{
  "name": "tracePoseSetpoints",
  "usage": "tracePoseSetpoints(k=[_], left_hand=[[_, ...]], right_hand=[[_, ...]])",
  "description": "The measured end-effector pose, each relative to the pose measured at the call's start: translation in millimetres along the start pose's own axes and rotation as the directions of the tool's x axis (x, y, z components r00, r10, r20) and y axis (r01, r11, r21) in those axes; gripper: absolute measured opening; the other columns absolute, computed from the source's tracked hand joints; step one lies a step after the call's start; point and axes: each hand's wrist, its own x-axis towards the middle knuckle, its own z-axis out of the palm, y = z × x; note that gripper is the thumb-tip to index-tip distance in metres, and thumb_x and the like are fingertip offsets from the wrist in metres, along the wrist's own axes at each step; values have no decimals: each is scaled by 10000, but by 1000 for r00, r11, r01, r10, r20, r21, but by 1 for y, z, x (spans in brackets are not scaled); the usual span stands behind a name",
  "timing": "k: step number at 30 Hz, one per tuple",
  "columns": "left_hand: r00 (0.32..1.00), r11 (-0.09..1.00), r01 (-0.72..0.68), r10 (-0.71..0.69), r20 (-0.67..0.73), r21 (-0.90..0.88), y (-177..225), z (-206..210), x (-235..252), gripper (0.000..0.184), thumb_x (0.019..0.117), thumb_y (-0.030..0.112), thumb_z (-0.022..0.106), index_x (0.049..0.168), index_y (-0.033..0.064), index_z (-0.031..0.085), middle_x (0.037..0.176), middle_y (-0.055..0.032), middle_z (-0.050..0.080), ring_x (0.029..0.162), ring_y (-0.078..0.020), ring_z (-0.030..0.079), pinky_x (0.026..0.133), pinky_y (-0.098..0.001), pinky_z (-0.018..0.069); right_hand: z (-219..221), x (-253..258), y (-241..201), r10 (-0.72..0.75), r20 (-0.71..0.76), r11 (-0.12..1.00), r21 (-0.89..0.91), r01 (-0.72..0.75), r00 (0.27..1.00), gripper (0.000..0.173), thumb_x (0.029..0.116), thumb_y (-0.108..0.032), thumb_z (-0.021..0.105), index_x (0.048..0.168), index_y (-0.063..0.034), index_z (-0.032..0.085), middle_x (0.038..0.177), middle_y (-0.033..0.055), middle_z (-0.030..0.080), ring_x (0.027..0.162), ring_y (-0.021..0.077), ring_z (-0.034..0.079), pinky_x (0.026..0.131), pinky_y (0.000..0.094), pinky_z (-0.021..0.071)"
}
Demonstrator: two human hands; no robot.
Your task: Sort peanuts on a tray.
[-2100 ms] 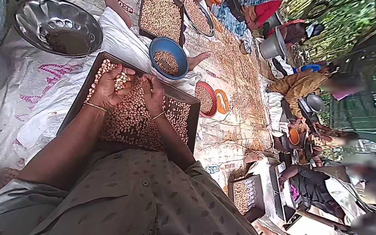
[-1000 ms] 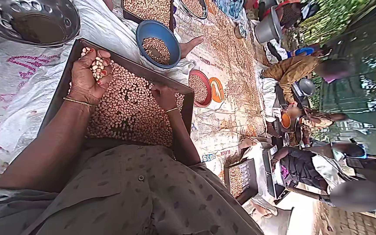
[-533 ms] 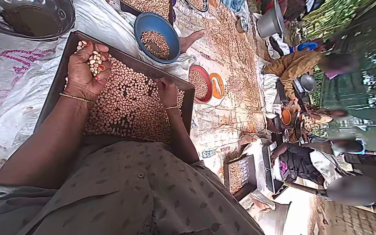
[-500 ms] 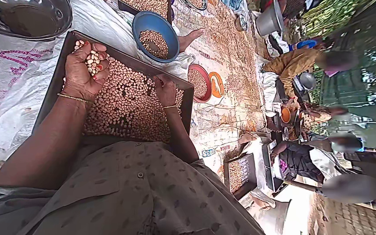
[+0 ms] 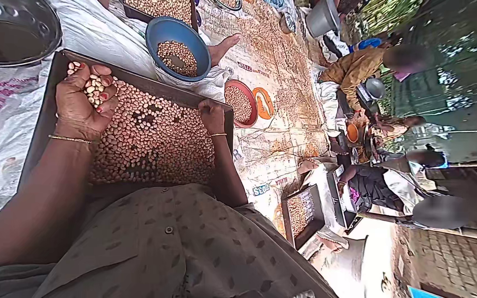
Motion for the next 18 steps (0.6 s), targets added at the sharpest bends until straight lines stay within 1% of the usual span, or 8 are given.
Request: tracePoseSetpoints(k=[3,7,9,11,12,14,15,18], left_hand=[[1000,1000,7,-7,-11,7,0,1,0,481,1124,288,172,971,179,615,704,93,559,473,12,431,412,-114,321],[1000,999,22,-21,-20,29,-2,1,-2,492,1125,285,164,970,171,616,706,82,566,471,3,434,410,-120,320],[999,998,44,-43,-16,48,-2,1,-2,489,1124,284,163,978,172,616,714,83,568,470,8,430,406,-117,318],[998,997,65,-65,-7,45,-4,1,-2,481,1124,284,175,987,169,622,730,76,587,481,5,446,411,-118,325],[997,996,71,-71,4,46,-5,0,-2,479,1123,287,176,993,171,623,738,79,595,486,6,453,414,-117,329],[997,996,71,-72,9,45,-5,0,-1,475,1120,282,185,995,168,628,738,81,590,485,7,451,416,-113,328],[997,996,71,-72,9,44,-5,0,-1,474,1119,281,187,998,168,632,736,81,592,483,7,453,415,-114,332],[997,996,77,-77,6,54,-5,-1,0,464,1120,286,191,1006,174,627,731,86,586,478,12,446,409,-114,329]], right_hand=[[4,1,-5,177,6,960,-221,-172,984,241,989,-172,589,1153,-149,764,1133,127,750,1079,344,698,871,590,535],[14,-3,-26,259,50,894,-392,-219,965,239,1008,-196,554,1151,-139,736,1130,142,741,1100,346,694,871,573,534],[14,-1,-21,232,74,917,-350,-193,970,239,1011,-185,553,1154,-122,734,1145,149,738,1117,348,688,893,575,529],[12,4,0,161,113,975,-169,-141,980,242,1012,-157,573,1161,-90,751,1146,154,741,1102,335,690,934,558,529],[11,7,14,128,126,992,-31,-125,984,234,1010,-135,584,1152,-60,754,1103,155,747,1023,303,709,908,517,556],[10,12,34,96,120,961,246,-124,988,201,1015,-94,590,1109,10,734,944,162,731,755,222,708,729,413,612],[7,12,37,98,123,945,301,-131,988,200,1018,-86,587,1107,28,726,920,166,724,714,210,692,701,397,605],[5,12,33,76,106,986,142,-91,991,195,1006,-127,617,1090,-7,747,947,150,743,786,244,717,765,449,604]])
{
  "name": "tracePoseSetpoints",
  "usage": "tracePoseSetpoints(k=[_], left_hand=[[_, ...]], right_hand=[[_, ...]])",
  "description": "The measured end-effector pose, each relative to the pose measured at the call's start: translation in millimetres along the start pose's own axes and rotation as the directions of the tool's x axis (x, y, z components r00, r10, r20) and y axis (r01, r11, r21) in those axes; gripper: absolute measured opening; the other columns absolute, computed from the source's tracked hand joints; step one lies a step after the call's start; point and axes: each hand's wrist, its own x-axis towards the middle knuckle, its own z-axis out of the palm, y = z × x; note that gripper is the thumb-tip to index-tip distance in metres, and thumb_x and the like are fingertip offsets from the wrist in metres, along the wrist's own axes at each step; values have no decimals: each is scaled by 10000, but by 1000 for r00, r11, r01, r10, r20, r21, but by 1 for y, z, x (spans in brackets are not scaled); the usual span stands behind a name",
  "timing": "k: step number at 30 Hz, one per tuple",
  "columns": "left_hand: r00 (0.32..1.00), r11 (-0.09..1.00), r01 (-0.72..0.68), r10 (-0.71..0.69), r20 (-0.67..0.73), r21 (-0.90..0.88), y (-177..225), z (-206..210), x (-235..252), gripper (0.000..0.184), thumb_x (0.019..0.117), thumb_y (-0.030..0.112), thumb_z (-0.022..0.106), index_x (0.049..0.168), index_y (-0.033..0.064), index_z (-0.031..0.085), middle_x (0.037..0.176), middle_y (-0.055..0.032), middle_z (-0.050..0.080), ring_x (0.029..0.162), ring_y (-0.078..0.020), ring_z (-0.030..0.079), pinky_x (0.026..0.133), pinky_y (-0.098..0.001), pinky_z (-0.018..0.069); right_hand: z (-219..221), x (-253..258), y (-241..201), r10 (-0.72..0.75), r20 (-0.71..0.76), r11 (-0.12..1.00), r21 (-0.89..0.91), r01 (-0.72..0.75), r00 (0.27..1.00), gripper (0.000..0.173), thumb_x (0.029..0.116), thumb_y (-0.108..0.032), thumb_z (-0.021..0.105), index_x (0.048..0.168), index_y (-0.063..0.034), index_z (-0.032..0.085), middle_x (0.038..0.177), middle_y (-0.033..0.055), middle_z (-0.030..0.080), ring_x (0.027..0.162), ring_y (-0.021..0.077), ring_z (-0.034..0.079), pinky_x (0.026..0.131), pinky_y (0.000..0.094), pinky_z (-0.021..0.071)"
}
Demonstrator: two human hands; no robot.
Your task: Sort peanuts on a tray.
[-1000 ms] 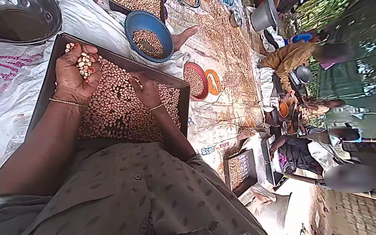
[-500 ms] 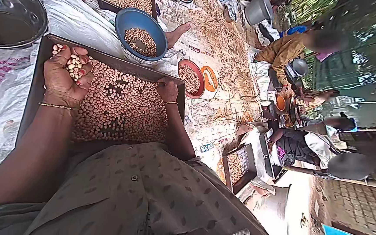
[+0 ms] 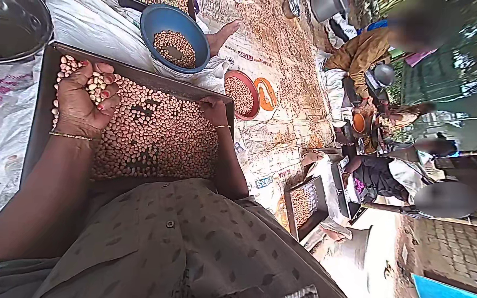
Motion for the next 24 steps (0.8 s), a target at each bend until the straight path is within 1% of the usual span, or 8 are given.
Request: tracePoseSetpoints(k=[3,5,10,13,17,19,21,24], left_hand=[[1000,1000,-13,13,-7,2,1,2,-1,464,1121,284,193,997,173,627,737,87,587,479,15,450,407,-107,327],[1000,1000,-16,16,-15,2,0,2,-1,461,1121,275,199,996,169,629,731,86,583,478,12,443,409,-109,322],[1000,1000,-21,21,-9,1,-2,0,0,463,1122,285,208,1000,166,639,738,85,596,486,16,449,417,-108,328],[1000,999,-15,15,2,28,-3,1,0,468,1122,285,205,995,168,640,729,91,594,478,20,443,415,-104,327],[999,995,41,-41,1,92,-6,6,-2,470,1122,291,195,1012,170,636,753,90,598,471,22,427,408,-104,317],[997,990,72,-73,6,118,-8,6,-2,465,1120,283,208,1023,160,646,734,86,593,467,17,430,409,-107,322],[995,984,99,-100,0,145,-8,9,-5,465,1120,282,208,1016,163,646,723,92,590,466,23,428,407,-102,318],[993,978,114,-117,2,172,-9,11,-6,474,1122,297,208,1008,170,650,719,98,588,454,28,413,400,-99,307]], right_hand=[[3,-2,-13,-9,-18,962,-272,4,1000,190,989,-183,640,1086,-90,775,1044,139,757,1000,322,714,886,555,543],[4,-4,-16,-10,-3,942,-335,9,1000,190,988,-181,635,1106,-114,767,1074,133,755,1053,332,705,907,571,535],[0,-7,-13,-12,-39,952,-305,0,999,201,991,-170,618,1102,-117,777,1101,125,757,1078,332,700,916,575,529],[0,-10,-25,96,-50,913,-393,-108,994,216,1004,-225,624,1090,-79,759,1138,153,741,1118,351,685,925,578,522],[2,-12,-39,208,-26,875,-442,-198,978,222,987,-149,599,1148,-92,740,1220,151,715,1181,350,657,949,579,514],[-1,-11,-34,189,11,886,-433,-165,982,236,990,-125,583,1170,-103,734,1245,152,707,1201,350,649,957,581,513],[-5,-9,-18,101,39,923,-377,-79,994,227,984,-117,593,1152,-92,742,1185,157,725,1156,344,668,957,576,520],[-6,-10,-6,-8,-2,948,-319,7,1000,208,997,-128,598,1105,-48,756,1095,181,745,1089,361,694,948,564,527]])
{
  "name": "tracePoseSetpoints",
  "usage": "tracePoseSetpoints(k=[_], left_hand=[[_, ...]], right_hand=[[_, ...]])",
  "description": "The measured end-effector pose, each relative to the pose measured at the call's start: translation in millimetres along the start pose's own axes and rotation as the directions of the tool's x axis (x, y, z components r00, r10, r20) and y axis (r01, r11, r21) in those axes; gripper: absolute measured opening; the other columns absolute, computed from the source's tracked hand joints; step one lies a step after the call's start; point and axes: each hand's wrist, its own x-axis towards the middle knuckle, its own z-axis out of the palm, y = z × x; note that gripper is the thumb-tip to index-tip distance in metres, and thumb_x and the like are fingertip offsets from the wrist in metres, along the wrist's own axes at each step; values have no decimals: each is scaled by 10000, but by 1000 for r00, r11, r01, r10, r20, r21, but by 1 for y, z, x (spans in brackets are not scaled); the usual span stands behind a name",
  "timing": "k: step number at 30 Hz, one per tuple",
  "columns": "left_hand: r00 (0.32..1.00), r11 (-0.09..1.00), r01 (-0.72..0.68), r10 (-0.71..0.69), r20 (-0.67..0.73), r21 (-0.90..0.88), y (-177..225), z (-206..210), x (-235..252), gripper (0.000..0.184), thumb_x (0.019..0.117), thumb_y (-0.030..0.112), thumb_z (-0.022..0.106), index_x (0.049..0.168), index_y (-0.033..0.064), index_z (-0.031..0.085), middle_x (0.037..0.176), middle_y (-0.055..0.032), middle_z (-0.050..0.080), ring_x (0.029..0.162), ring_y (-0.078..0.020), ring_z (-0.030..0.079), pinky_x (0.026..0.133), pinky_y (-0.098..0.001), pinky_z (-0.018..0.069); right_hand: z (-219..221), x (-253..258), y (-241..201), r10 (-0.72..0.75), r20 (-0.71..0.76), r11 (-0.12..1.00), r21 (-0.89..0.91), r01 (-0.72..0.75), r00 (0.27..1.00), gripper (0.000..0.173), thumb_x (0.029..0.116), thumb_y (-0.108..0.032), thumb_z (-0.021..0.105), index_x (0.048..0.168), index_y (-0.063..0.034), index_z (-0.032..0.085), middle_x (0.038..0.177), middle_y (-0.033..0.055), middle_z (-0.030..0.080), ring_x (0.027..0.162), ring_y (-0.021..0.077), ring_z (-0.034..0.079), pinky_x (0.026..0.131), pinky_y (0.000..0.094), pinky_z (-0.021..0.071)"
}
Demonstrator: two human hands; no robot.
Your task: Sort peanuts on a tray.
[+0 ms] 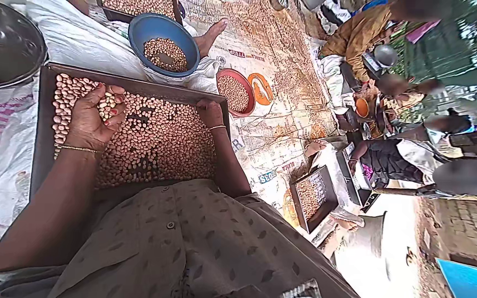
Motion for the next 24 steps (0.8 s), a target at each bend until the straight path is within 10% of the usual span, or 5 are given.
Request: tracePoseSetpoints(k=[8,12,15,17,24], left_hand=[[998,990,12,-21,-61,-144,-5,3,-4,444,1120,309,235,1025,141,635,785,70,614,512,26,467,435,-92,338],[967,930,-51,-45,-251,-363,-9,31,-25,375,1122,278,291,1054,78,601,847,-19,668,649,-64,645,582,-163,537],[946,925,-88,-39,-322,-369,-20,58,-42,363,1126,229,290,1035,71,603,812,-30,688,691,-111,698,637,-236,604],[951,951,-129,37,-307,-283,-37,76,-51,370,1129,207,294,1014,63,614,780,-16,680,697,-112,694,658,-249,606],[794,617,-568,586,164,544,-89,74,-58,376,1073,164,357,989,-5,681,872,48,676,870,5,640,919,-219,514]], right_hand=[[-3,-9,-32,123,114,978,-182,-101,986,296,978,-142,616,1216,26,670,1213,254,680,1184,421,643,977,591,510],[-12,-21,-35,122,10,964,237,-121,992,245,977,-135,635,1133,44,695,1115,235,704,1075,335,681,963,495,530],[-15,-51,-72,152,184,276,935,-221,971,139,1027,39,490,1115,109,572,921,140,664,744,149,682,709,273,593],[-7,-76,-95,80,463,-246,867,-432,883,183,1050,-58,425,1128,26,568,942,127,668,783,202,686,744,336,596],[3,-126,-129,57,528,-548,726,-415,847,279,1120,-216,324,1017,-114,562,778,11,596,680,94,611,631,260,530]])
